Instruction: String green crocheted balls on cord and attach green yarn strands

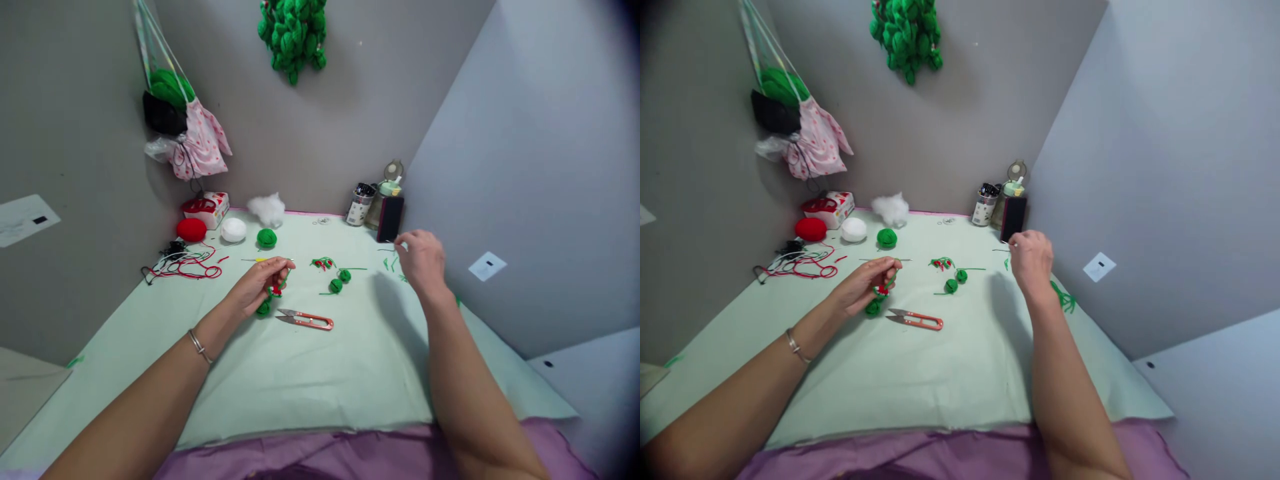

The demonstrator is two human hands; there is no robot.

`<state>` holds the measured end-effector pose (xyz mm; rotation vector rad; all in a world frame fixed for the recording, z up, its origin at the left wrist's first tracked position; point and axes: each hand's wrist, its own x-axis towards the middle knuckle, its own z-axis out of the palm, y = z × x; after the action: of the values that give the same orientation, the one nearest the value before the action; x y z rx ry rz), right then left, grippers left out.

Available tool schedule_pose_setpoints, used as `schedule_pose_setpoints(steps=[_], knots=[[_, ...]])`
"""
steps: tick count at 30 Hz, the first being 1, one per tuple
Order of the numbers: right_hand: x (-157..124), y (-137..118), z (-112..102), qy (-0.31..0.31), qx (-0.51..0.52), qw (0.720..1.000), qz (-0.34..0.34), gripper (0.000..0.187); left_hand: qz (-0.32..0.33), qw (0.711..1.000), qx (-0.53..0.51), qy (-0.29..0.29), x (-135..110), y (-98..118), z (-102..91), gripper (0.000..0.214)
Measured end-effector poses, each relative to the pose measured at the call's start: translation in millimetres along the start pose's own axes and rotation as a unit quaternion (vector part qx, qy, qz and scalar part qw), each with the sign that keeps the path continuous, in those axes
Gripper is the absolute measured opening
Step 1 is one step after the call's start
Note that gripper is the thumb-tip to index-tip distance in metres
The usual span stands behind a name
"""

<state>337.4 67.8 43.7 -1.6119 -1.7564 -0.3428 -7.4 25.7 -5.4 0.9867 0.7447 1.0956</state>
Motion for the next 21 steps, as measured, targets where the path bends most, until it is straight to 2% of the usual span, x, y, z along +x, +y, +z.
schedule_pose_setpoints(steps=[1,3,5,6,7,9,11,13,15,17,21], knots=[[3,6,0,0.028,-0.027,0.999,0.003,0.015,0.000,1.000,0.008,-0.002,0,-1,-0.1,0.029],[2,1,3,0.050,0.011,0.999,-0.007,0.014,-0.001,0.999,0.036,-0.004,1,-3,0.0,0.031],[-7,-24,9,0.028,0.155,0.987,-0.010,0.011,0.001,0.997,0.080,-0.005,1,-6,1.6,0.032],[-14,-41,13,-0.011,0.249,0.968,0.006,0.014,0.005,0.994,0.106,-0.005,0,-7,3.3,0.032],[-22,-59,17,-0.075,0.347,0.934,0.028,0.018,0.010,0.991,0.130,-0.007,-1,-8,5.4,0.033],[-38,-94,24,-0.218,0.497,0.837,0.075,0.027,0.013,0.986,0.167,-0.021,-3,-11,11.0,0.035],[-53,-118,30,-0.286,0.573,0.760,0.110,0.031,0.012,0.981,0.186,-0.052,-6,-13,17.0,0.036],[-62,-129,35,-0.322,0.605,0.716,0.132,0.032,0.009,0.977,0.192,-0.090,-8,-13,21.8,0.036],[-65,-129,39,-0.336,0.609,0.703,0.145,0.031,-0.001,0.974,0.191,-0.120,-10,-12,24.4,0.035],[-65,-124,41,-0.338,0.605,0.706,0.149,0.031,-0.012,0.974,0.183,-0.130,-11,-9,24.9,0.035],[-61,-120,42,-0.335,0.611,0.700,0.158,0.033,-0.014,0.982,0.153,-0.108,-14,1,23.9,0.033]])
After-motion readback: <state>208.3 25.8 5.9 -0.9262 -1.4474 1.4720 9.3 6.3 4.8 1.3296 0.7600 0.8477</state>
